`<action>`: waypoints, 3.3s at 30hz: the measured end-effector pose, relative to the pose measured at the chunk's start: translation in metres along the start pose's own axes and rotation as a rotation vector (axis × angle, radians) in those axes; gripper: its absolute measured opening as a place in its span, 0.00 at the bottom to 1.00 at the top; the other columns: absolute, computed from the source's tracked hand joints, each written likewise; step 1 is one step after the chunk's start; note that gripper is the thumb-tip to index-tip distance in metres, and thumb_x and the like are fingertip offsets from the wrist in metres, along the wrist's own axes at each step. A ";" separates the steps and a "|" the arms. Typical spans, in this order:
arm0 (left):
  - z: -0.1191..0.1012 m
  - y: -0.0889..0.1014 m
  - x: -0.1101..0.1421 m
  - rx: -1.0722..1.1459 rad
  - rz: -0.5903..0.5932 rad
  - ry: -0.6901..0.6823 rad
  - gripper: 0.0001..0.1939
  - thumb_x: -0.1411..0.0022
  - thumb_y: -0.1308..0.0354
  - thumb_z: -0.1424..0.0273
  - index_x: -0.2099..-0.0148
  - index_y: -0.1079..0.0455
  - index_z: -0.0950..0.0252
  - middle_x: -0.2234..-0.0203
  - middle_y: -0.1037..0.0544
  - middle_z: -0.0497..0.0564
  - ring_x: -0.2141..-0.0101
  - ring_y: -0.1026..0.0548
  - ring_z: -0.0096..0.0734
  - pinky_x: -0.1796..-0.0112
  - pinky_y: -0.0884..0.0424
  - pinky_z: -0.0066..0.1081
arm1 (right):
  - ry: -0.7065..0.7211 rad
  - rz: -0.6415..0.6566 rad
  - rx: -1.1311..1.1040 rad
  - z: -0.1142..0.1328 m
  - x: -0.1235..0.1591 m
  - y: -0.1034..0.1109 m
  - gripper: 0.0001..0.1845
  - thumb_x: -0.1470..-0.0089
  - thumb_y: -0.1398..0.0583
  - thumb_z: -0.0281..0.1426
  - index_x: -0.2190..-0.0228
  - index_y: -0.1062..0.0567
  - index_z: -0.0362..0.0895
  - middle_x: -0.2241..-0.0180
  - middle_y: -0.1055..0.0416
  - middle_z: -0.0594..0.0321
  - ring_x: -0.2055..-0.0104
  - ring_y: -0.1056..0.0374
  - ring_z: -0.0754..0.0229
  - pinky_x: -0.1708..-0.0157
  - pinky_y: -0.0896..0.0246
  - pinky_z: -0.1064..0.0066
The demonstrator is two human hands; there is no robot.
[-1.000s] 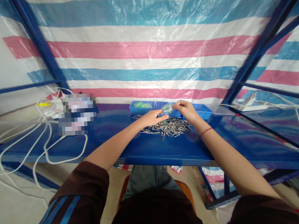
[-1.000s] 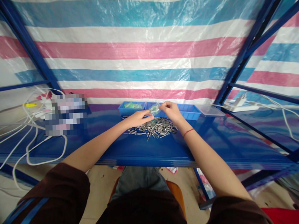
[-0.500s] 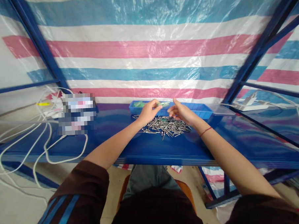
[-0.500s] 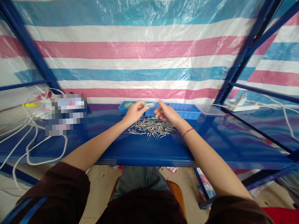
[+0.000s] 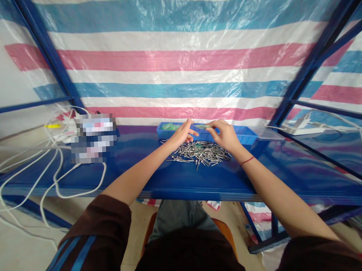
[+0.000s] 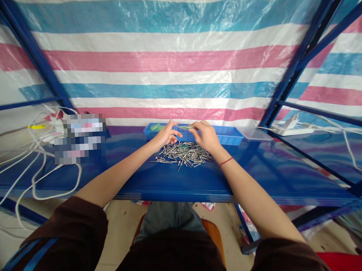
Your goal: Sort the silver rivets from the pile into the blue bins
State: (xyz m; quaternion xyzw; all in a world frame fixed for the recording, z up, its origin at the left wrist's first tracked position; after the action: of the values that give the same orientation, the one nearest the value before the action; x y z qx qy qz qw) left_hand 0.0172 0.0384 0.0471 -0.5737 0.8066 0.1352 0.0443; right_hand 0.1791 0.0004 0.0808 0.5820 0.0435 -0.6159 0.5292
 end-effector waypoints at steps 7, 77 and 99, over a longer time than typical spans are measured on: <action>-0.007 0.026 -0.009 0.044 -0.225 -0.133 0.12 0.37 0.46 0.73 0.51 0.36 0.62 0.71 0.25 0.48 0.73 0.27 0.23 0.69 0.32 0.24 | 0.259 0.056 0.132 0.017 0.002 -0.005 0.16 0.41 0.46 0.33 0.52 0.28 0.46 0.52 0.27 0.55 0.52 0.33 0.50 0.50 0.40 0.54; 0.002 0.002 -0.004 -0.054 -0.079 0.028 0.26 0.36 0.56 0.48 0.56 0.31 0.65 0.64 0.21 0.56 0.65 0.24 0.34 0.70 0.33 0.27 | -0.169 -0.008 -0.320 -0.010 -0.002 -0.005 0.07 0.52 0.40 0.35 0.71 0.31 0.45 0.68 0.29 0.61 0.64 0.33 0.58 0.63 0.40 0.64; -0.011 -0.002 0.000 -0.212 -0.055 -0.396 0.07 0.41 0.43 0.74 0.59 0.30 0.65 0.57 0.24 0.53 0.54 0.28 0.32 0.49 0.36 0.36 | -0.584 0.191 -0.819 -0.003 0.008 -0.028 0.19 0.51 0.40 0.46 0.65 0.33 0.46 0.75 0.30 0.64 0.76 0.34 0.64 0.77 0.41 0.72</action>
State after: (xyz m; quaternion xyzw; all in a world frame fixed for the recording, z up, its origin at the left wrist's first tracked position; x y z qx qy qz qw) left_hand 0.0204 0.0349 0.0571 -0.5589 0.7476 0.3281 0.1451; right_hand 0.1633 0.0099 0.0575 0.1317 0.0781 -0.6342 0.7579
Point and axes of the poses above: each hand's wrist, its own x-axis away from the middle knuckle, its own y-axis out of the back of the hand, z = x × y, the point moved 5 cm from there along -x, towards the middle knuckle
